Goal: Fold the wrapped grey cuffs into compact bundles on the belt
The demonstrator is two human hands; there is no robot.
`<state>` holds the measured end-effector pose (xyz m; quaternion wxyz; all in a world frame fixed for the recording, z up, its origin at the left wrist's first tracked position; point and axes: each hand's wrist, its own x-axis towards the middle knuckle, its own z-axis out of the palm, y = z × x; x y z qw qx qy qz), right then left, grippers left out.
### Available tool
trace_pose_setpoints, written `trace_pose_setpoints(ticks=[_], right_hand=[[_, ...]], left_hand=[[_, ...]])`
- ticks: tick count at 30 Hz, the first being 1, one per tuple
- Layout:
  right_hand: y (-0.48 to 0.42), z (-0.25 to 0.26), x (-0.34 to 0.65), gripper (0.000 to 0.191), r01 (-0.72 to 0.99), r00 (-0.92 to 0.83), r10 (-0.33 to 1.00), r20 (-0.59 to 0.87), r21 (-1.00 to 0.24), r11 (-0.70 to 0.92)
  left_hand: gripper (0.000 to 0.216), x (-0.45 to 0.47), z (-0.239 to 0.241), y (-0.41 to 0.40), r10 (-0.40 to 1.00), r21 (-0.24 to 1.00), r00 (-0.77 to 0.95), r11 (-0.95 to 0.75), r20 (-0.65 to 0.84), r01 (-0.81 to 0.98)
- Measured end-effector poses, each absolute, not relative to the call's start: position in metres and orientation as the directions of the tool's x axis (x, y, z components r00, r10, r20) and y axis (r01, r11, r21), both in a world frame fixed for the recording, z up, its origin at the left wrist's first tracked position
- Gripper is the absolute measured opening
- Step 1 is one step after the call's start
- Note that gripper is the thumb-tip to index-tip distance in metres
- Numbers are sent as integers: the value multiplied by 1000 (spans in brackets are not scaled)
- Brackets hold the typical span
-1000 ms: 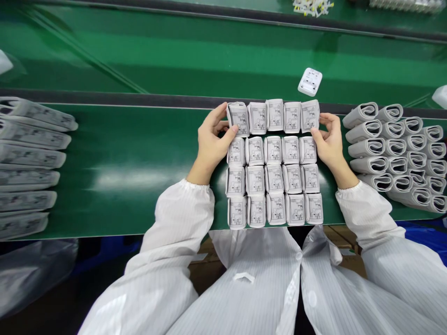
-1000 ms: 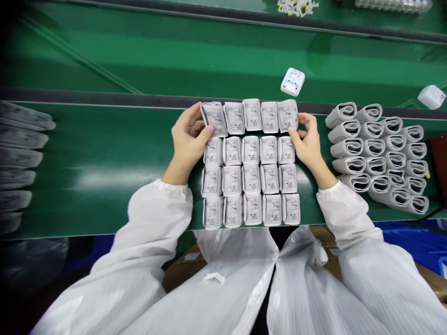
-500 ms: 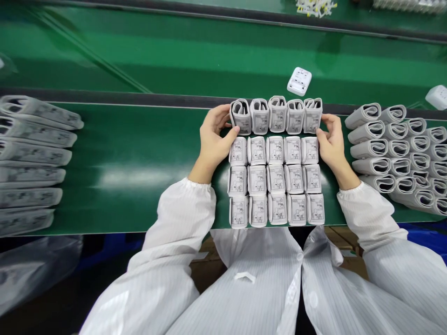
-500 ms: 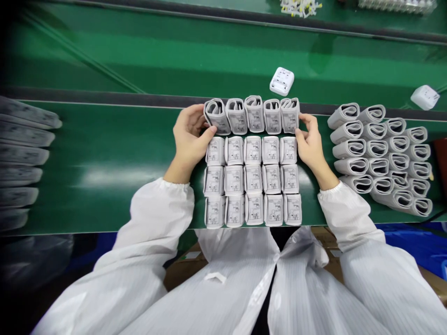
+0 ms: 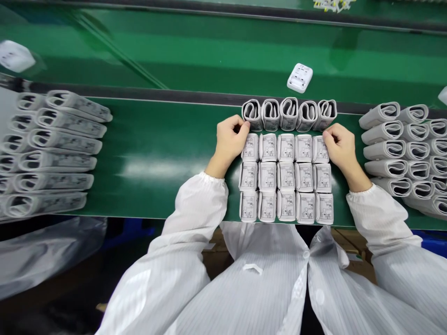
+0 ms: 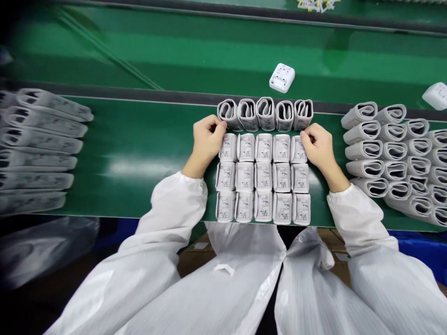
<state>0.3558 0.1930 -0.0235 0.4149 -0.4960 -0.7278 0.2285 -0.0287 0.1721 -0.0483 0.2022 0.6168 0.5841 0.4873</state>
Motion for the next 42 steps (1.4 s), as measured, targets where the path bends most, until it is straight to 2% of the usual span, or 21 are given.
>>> trace_pose_setpoints(ticks=[8, 13, 17, 23, 28, 33, 38, 42], right_hand=[[192, -16, 358, 42, 614, -87, 944, 317, -729, 301], [190, -16, 362, 45, 620, -61, 951, 303, -735, 274], [192, -20, 364, 48, 620, -9, 943, 331, -739, 265], [194, -22, 364, 50, 612, 72, 930, 360, -752, 244], [195, -20, 362, 57, 620, 111, 924, 365, -752, 222], [196, -22, 362, 59, 616, 125, 920, 373, -756, 223], [195, -22, 361, 61, 615, 102, 925, 366, -754, 230], [196, -22, 361, 62, 613, 86, 930, 356, -755, 232]], left_hand=[[69, -24, -44, 174, 916, 804, -101, -282, 388, 524], [76, -20, -42, 172, 934, 860, -116, -257, 338, 441], [73, -17, -37, 168, 945, 883, -48, -283, 323, 375], [59, -23, -33, 167, 920, 903, 152, -386, 361, 187], [53, -28, -34, 170, 911, 916, 206, -385, 357, 110], [49, -23, -32, 171, 941, 944, 149, -317, 303, 88], [36, -18, -31, 172, 952, 934, 31, -304, 303, 189], [46, -20, -32, 173, 942, 912, 5, -326, 335, 249]])
